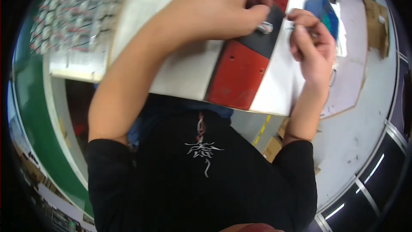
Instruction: Assembling small electronic or mechanical components by hand using a manual assembly tool at a workbench.
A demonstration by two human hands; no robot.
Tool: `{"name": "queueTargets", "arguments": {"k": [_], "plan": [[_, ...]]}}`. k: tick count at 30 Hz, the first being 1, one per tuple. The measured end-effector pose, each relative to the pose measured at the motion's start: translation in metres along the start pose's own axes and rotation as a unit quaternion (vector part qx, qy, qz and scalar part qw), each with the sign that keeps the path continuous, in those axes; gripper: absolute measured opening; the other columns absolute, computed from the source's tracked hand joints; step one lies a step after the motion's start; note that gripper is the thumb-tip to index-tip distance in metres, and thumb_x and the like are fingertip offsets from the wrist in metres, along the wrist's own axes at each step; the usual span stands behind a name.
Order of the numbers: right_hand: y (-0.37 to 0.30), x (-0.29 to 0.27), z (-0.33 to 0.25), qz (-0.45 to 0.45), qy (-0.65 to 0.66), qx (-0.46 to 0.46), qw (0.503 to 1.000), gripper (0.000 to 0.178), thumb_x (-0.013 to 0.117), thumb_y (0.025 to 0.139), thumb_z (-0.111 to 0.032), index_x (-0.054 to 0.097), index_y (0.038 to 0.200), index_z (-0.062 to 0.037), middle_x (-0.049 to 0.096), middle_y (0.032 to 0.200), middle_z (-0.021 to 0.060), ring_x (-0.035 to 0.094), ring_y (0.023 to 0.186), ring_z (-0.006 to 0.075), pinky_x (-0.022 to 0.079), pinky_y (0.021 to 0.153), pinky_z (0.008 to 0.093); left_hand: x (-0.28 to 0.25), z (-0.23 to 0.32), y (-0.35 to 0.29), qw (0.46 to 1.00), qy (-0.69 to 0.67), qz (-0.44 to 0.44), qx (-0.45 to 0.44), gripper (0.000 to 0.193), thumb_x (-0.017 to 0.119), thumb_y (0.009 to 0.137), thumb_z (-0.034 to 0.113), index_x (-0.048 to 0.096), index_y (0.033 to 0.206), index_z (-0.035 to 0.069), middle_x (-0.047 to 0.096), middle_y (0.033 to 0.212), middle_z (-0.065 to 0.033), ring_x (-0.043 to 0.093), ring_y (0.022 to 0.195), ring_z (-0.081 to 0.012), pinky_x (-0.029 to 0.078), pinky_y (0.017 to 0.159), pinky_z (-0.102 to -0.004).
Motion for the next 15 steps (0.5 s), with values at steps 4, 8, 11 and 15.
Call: {"name": "queueTargets", "arguments": {"k": [4,8,11,15], "plan": [[-0.003,0.006,0.002,-0.033,-0.082,0.049,0.995,0.019,0.068,0.100,-0.013,0.067,0.112,0.0020,0.068,0.101,0.0034,0.055,0.064,0.0033,0.034,0.049,0.0183,-0.003,0.019,-0.004,0.987,0.151,0.002,0.062,0.024,0.065,0.089,0.015,0.072,0.096,-0.008,0.072,0.082,-0.0225,0.071,0.073,-0.0335,0.056,0.071,-0.0385],[0.000,0.013,-0.001,-0.052,-0.091,0.032,0.994,0.019,0.070,0.098,-0.014,0.069,0.110,0.0017,0.065,0.088,-0.0024,0.057,0.067,0.0022,0.034,0.049,0.0176,0.003,0.009,0.000,0.991,0.135,-0.021,0.004,0.026,0.066,0.088,0.016,0.073,0.095,-0.008,0.072,0.083,-0.0227,0.071,0.072,-0.0319,0.055,0.069,-0.0372],[0.004,0.016,0.000,-0.060,-0.107,0.030,0.992,0.019,0.072,0.098,-0.015,0.070,0.109,0.0005,0.065,0.086,-0.0032,0.056,0.065,0.0017,0.033,0.050,0.0175,0.006,0.004,0.002,0.991,0.126,-0.036,-0.033,0.026,0.067,0.088,0.016,0.073,0.094,-0.008,0.072,0.081,-0.0224,0.071,0.072,-0.0306,0.054,0.069,-0.0371],[0.005,0.008,0.003,-0.037,-0.134,0.076,0.987,0.019,0.075,0.096,-0.017,0.071,0.107,-0.0013,0.065,0.082,-0.0048,0.055,0.064,0.0012,0.034,0.050,0.0174,0.009,0.004,0.004,0.992,0.119,-0.030,-0.022,0.025,0.067,0.088,0.015,0.073,0.095,-0.009,0.072,0.080,-0.0214,0.070,0.071,-0.0278,0.054,0.068,-0.0362]]}}
Point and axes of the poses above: each hand's wrist, its own y-axis towards the middle knuckle, its own x-axis out of the palm, z = x × y, the point moved 10 cm from there along y, towards the middle knuckle
